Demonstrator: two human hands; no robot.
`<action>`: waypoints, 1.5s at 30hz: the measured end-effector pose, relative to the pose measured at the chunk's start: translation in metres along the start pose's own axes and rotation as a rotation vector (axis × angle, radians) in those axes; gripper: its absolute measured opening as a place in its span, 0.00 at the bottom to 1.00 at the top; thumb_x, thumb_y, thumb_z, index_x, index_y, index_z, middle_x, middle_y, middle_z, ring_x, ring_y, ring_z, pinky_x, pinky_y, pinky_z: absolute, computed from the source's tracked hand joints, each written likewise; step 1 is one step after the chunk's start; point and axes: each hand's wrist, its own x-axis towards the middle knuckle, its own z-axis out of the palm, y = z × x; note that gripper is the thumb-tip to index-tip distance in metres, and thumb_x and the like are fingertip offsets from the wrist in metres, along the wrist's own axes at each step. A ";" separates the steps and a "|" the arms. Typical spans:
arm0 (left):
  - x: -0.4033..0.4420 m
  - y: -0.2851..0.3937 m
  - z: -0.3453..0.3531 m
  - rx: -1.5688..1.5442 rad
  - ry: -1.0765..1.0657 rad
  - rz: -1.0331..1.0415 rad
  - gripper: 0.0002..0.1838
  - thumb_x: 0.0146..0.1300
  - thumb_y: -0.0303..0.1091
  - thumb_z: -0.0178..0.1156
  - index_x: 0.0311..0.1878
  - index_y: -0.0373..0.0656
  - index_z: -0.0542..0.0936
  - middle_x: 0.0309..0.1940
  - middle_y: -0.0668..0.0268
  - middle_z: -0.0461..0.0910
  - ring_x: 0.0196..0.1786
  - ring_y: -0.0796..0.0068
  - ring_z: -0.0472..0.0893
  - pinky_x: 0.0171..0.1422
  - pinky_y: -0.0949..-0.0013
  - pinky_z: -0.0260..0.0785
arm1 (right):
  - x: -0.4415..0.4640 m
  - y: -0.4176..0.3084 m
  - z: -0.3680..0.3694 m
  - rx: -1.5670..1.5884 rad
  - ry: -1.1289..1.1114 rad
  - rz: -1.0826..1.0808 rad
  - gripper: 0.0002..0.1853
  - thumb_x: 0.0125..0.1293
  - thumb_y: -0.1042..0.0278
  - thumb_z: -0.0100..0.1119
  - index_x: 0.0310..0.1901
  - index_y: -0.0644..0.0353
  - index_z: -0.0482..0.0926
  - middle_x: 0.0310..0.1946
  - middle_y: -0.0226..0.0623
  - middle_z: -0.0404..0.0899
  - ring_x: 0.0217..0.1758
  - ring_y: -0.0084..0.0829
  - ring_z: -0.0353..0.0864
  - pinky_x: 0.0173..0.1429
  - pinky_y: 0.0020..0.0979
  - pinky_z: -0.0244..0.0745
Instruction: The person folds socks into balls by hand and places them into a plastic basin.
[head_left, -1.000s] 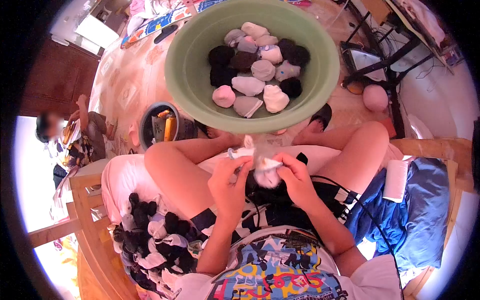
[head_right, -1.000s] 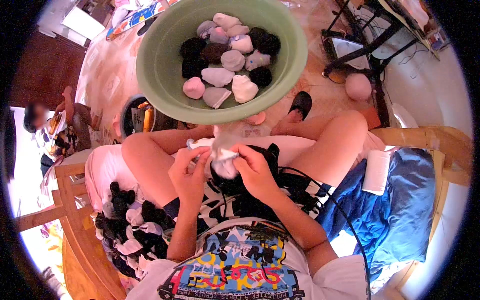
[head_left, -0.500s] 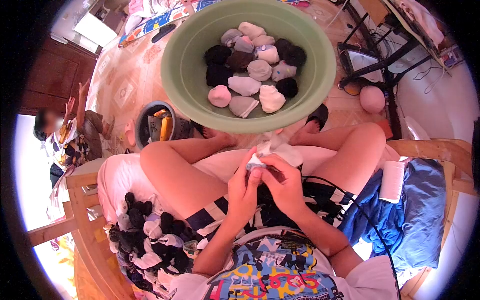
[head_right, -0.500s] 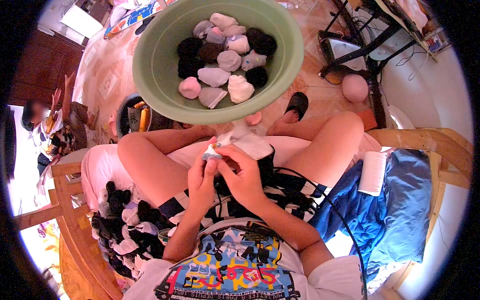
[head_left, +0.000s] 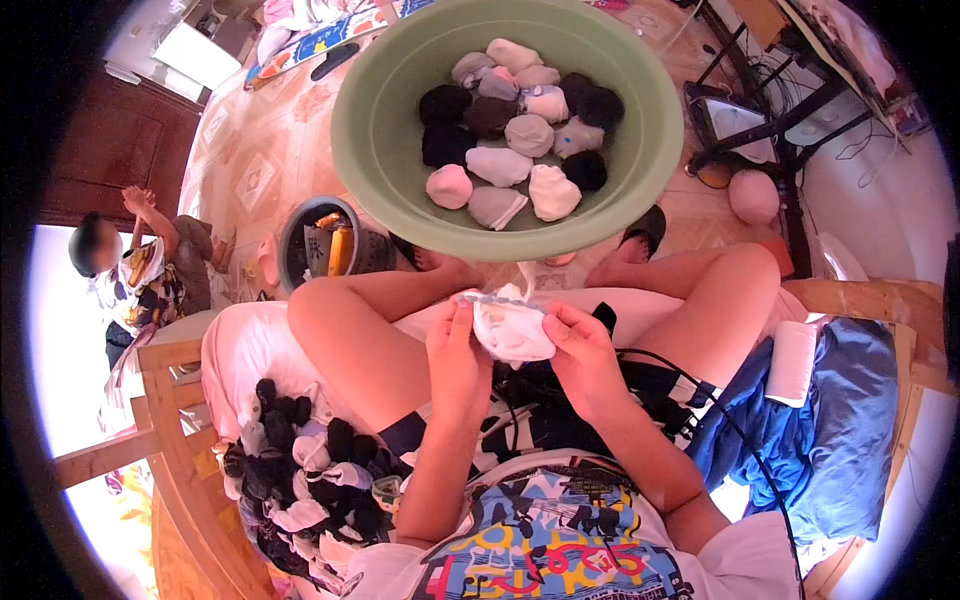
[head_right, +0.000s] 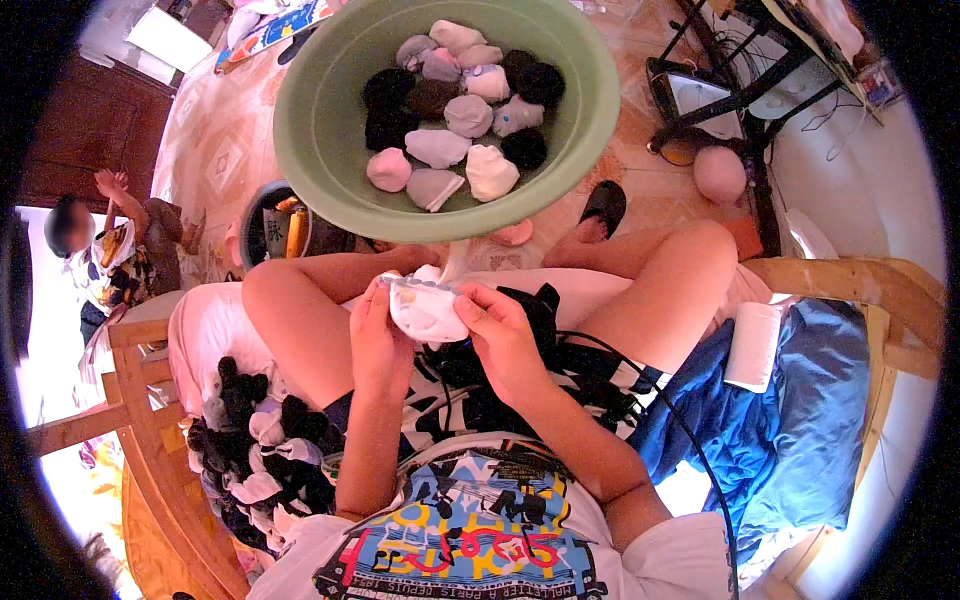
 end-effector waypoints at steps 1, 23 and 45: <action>-0.001 0.005 0.001 -0.107 -0.031 -0.121 0.10 0.76 0.35 0.48 0.49 0.40 0.73 0.40 0.65 0.80 0.40 0.74 0.82 0.46 0.69 0.76 | 0.000 -0.001 -0.001 -0.037 -0.018 -0.009 0.11 0.71 0.65 0.58 0.45 0.64 0.77 0.38 0.28 0.79 0.42 0.18 0.76 0.50 0.22 0.70; -0.007 0.006 -0.002 -0.036 -0.291 -0.016 0.24 0.63 0.22 0.58 0.62 0.42 0.64 0.56 0.57 0.73 0.60 0.65 0.75 0.67 0.62 0.65 | -0.001 -0.007 0.009 -1.065 0.045 -0.627 0.12 0.60 0.77 0.65 0.45 0.67 0.78 0.42 0.42 0.77 0.39 0.29 0.81 0.43 0.27 0.79; -0.005 0.001 0.000 0.887 -0.192 0.481 0.23 0.60 0.22 0.63 0.59 0.41 0.70 0.55 0.57 0.70 0.55 0.62 0.77 0.61 0.64 0.70 | -0.003 0.005 -0.003 -0.366 0.034 -0.212 0.10 0.72 0.71 0.55 0.49 0.67 0.75 0.44 0.36 0.79 0.44 0.24 0.80 0.37 0.26 0.85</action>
